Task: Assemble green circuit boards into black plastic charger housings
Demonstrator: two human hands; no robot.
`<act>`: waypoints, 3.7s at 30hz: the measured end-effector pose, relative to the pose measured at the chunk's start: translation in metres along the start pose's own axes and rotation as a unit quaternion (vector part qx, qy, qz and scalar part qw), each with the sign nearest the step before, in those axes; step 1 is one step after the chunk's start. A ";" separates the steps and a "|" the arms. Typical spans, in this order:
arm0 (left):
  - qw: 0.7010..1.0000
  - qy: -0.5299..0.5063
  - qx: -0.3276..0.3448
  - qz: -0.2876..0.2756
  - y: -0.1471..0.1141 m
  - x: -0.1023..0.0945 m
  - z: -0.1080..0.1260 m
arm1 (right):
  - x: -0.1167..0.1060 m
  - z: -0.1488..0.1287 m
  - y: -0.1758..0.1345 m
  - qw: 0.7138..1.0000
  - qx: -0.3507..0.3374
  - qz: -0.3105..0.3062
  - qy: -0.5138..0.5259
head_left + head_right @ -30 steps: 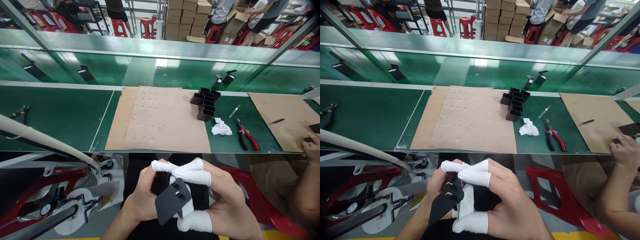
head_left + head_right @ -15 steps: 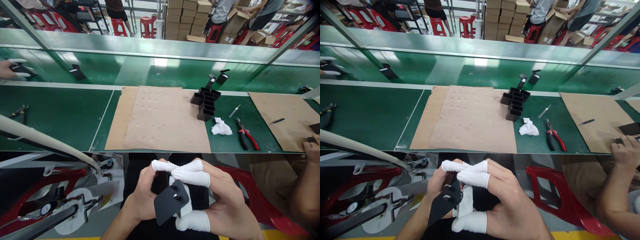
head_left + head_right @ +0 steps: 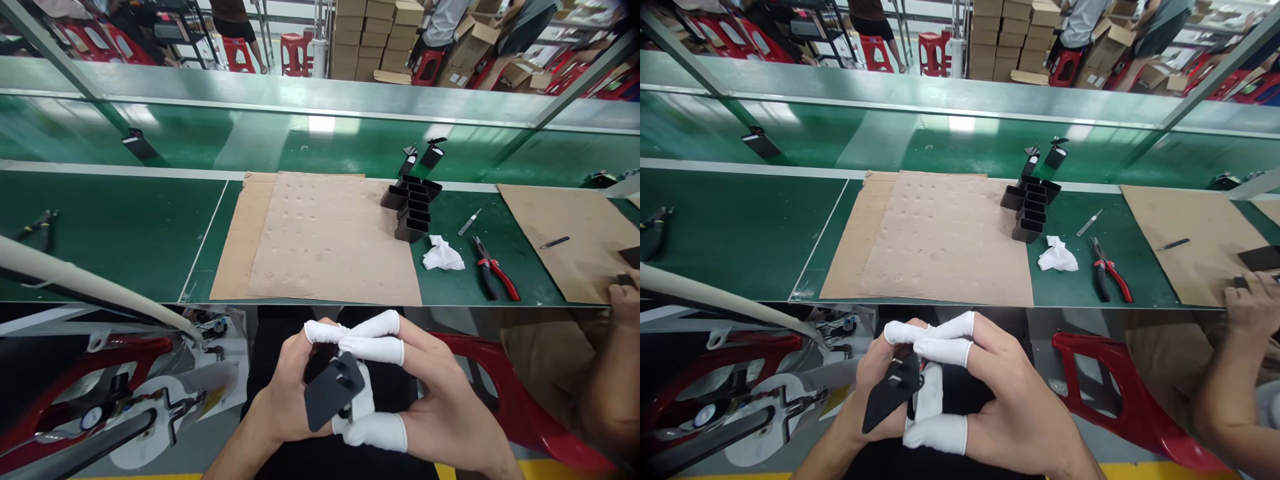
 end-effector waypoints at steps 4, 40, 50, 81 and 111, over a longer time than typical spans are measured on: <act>0.999 0.023 0.040 -0.022 0.001 0.004 0.002 | 0.000 0.000 0.000 0.999 0.043 -0.007 -0.008; 0.947 -0.157 -0.192 0.203 0.013 -0.008 -0.008 | 0.005 0.055 0.009 0.988 -0.075 0.086 -0.100; 0.857 -0.370 -0.313 0.174 0.014 0.003 -0.003 | -0.003 0.081 0.045 0.985 0.102 0.063 0.122; 0.948 0.189 -0.022 0.254 0.079 -0.063 -0.062 | 0.010 0.140 0.079 0.977 0.114 0.161 0.077; 0.922 0.381 -0.002 -0.068 0.182 -0.092 -0.003 | 0.009 0.148 0.078 0.963 0.109 0.195 0.153</act>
Point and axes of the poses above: each hand's wrist, its own y-axis towards the middle knuckle, its own x-axis out of the palm, z = x × y, the point moved 1 cm from there along y, towards the middle knuckle
